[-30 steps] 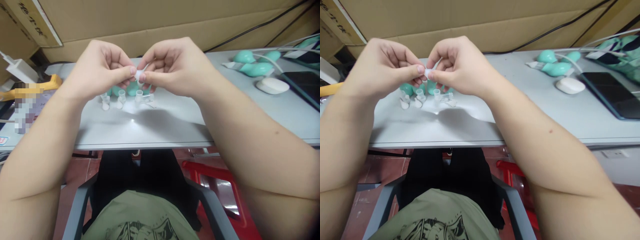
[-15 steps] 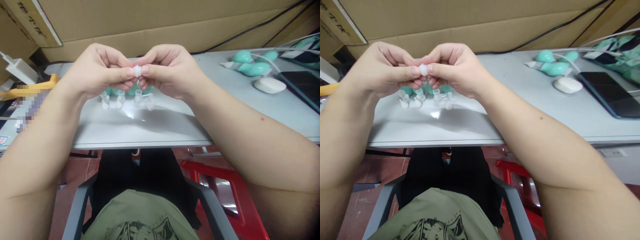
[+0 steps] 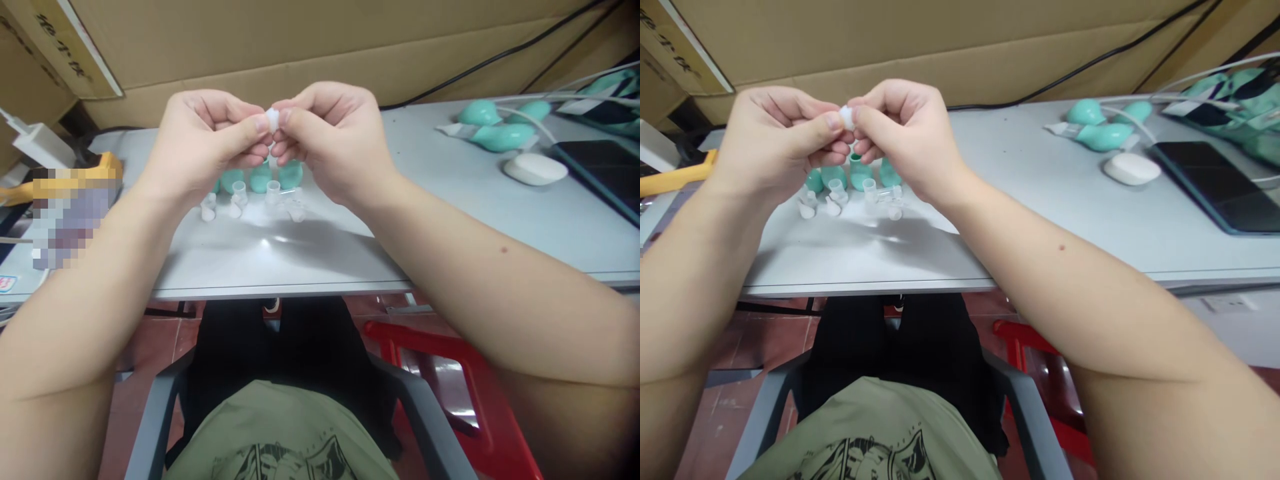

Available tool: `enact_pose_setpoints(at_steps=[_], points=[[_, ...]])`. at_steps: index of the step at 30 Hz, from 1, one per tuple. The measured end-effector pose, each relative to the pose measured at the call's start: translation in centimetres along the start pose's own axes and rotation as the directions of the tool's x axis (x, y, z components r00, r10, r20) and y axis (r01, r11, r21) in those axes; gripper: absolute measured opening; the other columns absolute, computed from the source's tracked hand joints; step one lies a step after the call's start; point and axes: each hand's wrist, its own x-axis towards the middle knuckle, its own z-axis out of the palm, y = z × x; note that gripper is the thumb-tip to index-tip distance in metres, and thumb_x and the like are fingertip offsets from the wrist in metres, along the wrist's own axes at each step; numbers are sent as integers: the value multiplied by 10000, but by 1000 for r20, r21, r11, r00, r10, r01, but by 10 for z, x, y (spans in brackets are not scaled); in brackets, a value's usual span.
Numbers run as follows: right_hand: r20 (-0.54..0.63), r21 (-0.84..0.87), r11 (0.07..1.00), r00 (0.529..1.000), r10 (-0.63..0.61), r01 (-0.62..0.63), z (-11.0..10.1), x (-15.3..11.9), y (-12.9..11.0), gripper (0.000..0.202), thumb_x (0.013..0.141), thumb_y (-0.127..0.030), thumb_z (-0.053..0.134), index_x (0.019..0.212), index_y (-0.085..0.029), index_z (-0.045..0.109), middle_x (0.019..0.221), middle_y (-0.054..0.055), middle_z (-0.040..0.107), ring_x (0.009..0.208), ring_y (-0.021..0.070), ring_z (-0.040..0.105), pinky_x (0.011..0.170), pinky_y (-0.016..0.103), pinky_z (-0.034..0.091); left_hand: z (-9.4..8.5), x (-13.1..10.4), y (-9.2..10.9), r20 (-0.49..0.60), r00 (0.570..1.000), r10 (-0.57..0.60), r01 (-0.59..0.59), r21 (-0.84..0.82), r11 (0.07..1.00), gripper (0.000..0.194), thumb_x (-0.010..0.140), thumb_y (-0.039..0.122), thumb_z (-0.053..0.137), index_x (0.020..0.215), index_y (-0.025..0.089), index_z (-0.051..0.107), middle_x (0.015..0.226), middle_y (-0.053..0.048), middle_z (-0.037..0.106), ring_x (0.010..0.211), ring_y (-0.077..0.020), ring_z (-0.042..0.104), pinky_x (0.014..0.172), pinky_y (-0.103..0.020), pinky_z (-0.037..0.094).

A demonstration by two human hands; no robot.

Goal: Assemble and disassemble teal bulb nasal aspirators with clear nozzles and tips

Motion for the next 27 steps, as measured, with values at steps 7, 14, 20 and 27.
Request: enact_pose_setpoints(at_steps=[7, 14, 20, 27], points=[[0, -45, 983, 984, 176, -176, 3, -6, -19, 321, 802, -184, 1171, 850, -305, 878, 993, -4, 837, 940, 166, 781, 952, 267, 711, 0, -2, 1, -48, 999, 5, -5, 3, 1000, 120, 1013, 193, 1079, 970, 274, 1002, 988, -31, 884, 864, -124, 864, 803, -134, 709], [143, 167, 941, 951, 273, -295, -10, 0, -8, 202, 984, -191, 1080, 952, -264, 895, 1001, -31, 840, 944, 109, 794, 949, 157, 680, -7, -1, 2, 49, 999, 7, -4, -48, 999, 217, 899, 341, 1198, 977, 275, 1007, 1027, -61, 893, 862, -138, 856, 802, -141, 711], [145, 123, 936, 939, 312, -330, -7, -4, -12, 253, 993, -264, 1084, 1003, -266, 831, 1005, -21, 822, 979, 130, 784, 936, 196, 673, -7, -1, 2, 47, 999, -1, 3, -38, 999, 232, 858, 299, 1207, 943, 260, 995, 1010, -59, 887, 869, -147, 866, 813, -181, 726], [59, -290, 887, 919, 391, -359, 10, 1, -41, 438, 1002, -594, 1085, 1108, -284, 795, 993, 54, 830, 970, 278, 838, 837, 394, 730, 3, -1, -1, -93, 994, -59, 58, -16, 998, 116, 937, 250, 1095, 926, 268, 982, 939, -30, 853, 815, -143, 794, 828, -222, 725]])
